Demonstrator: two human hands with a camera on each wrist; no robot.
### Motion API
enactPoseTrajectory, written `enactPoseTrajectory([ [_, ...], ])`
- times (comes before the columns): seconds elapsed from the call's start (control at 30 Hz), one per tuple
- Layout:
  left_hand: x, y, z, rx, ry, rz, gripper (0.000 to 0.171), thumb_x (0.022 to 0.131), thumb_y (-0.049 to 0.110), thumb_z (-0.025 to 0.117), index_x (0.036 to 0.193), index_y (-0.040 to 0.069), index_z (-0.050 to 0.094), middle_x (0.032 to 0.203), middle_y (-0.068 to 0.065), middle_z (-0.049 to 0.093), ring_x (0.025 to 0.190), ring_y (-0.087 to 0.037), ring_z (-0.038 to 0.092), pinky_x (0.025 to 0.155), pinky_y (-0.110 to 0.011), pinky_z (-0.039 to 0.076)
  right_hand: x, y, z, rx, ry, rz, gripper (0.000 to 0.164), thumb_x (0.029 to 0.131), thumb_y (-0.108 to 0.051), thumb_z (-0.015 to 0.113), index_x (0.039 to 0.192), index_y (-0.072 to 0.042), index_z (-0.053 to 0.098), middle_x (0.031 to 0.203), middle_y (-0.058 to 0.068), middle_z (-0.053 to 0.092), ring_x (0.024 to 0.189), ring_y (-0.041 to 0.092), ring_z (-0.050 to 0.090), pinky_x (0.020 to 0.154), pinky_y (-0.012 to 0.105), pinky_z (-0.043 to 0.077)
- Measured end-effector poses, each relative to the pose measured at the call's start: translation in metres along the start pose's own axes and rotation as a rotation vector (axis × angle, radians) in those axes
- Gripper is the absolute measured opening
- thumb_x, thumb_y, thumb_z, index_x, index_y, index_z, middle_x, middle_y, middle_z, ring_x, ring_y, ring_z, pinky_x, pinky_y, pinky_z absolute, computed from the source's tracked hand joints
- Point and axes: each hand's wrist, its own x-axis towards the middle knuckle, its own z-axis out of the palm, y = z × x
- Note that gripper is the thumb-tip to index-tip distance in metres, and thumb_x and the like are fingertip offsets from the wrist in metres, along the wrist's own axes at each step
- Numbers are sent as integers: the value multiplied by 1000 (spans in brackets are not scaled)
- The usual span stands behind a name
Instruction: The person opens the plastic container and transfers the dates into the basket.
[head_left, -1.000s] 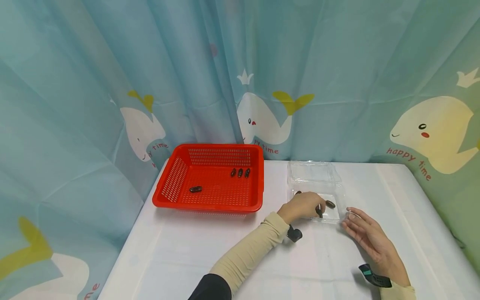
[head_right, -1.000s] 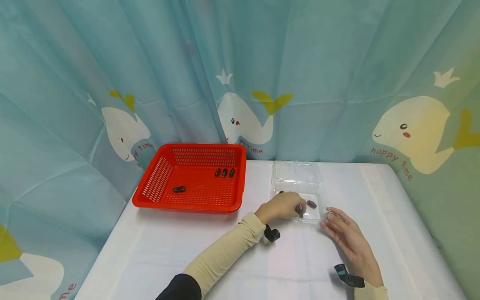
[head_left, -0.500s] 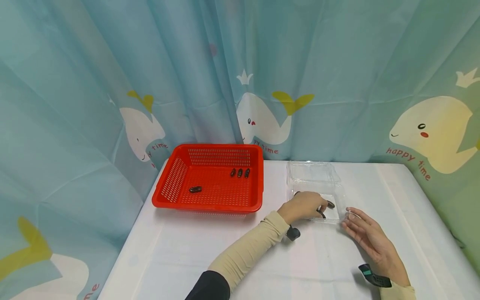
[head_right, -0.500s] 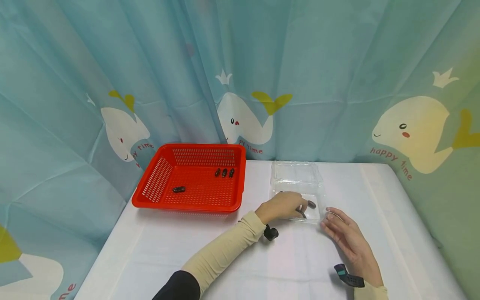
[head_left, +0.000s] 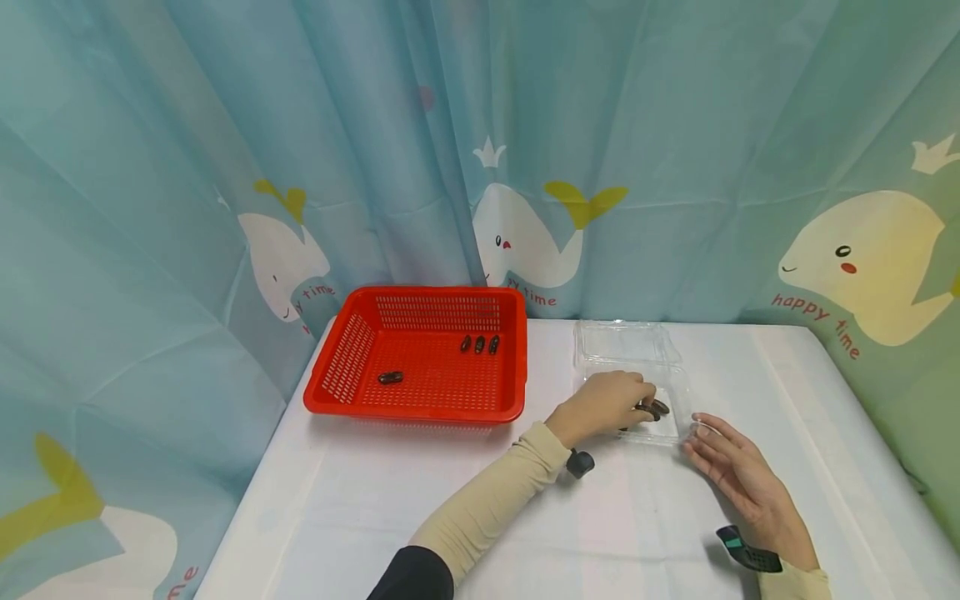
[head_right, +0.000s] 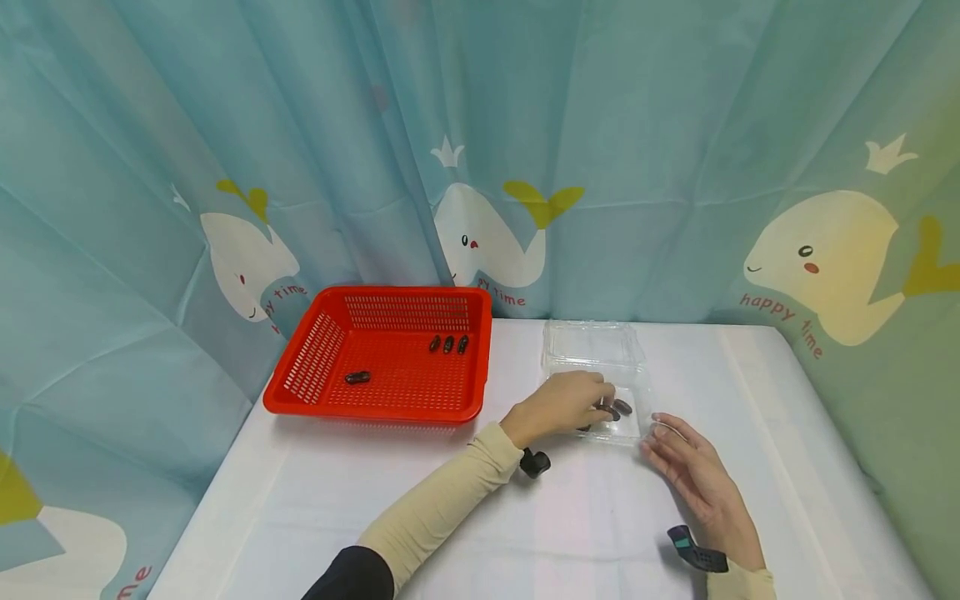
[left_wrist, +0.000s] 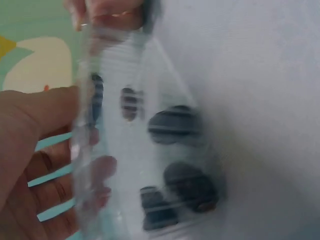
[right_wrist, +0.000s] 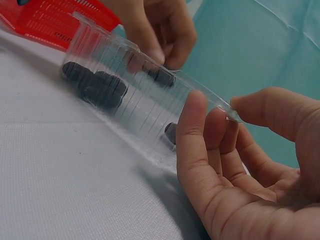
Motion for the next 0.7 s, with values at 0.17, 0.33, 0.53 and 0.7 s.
enactPoseTrajectory([
  [0.17,-10,-2,-12,-9,32,9,23,102,48,65,109,27,71,94,15,61,77,1,54,64,-16,43,-1,1,0,15,7,16,26,110,-11,52,118,-32,64,114,-7,65,103,6,70,94,23,60],
  [0.33,-19,-2,-22,9,77,-16,22,101,48,66,109,28,71,93,14,61,78,1,55,64,-16,43,-2,-1,2,13,26,29,24,109,-12,54,117,-33,62,113,-9,67,103,7,71,93,23,60],
  [0.53,-33,0,-33,25,131,-52,21,100,46,67,107,27,71,94,13,62,81,-2,57,67,-16,45,-3,0,2,17,16,16,25,109,-11,53,117,-32,63,113,-8,67,102,7,71,93,23,60],
  [0.7,-44,-2,-41,-7,171,-89,21,101,46,67,107,26,71,93,13,62,80,-3,56,65,-16,44,-2,0,1,21,-4,5,27,109,-10,51,117,-31,66,114,-6,66,101,7,70,93,23,60],
])
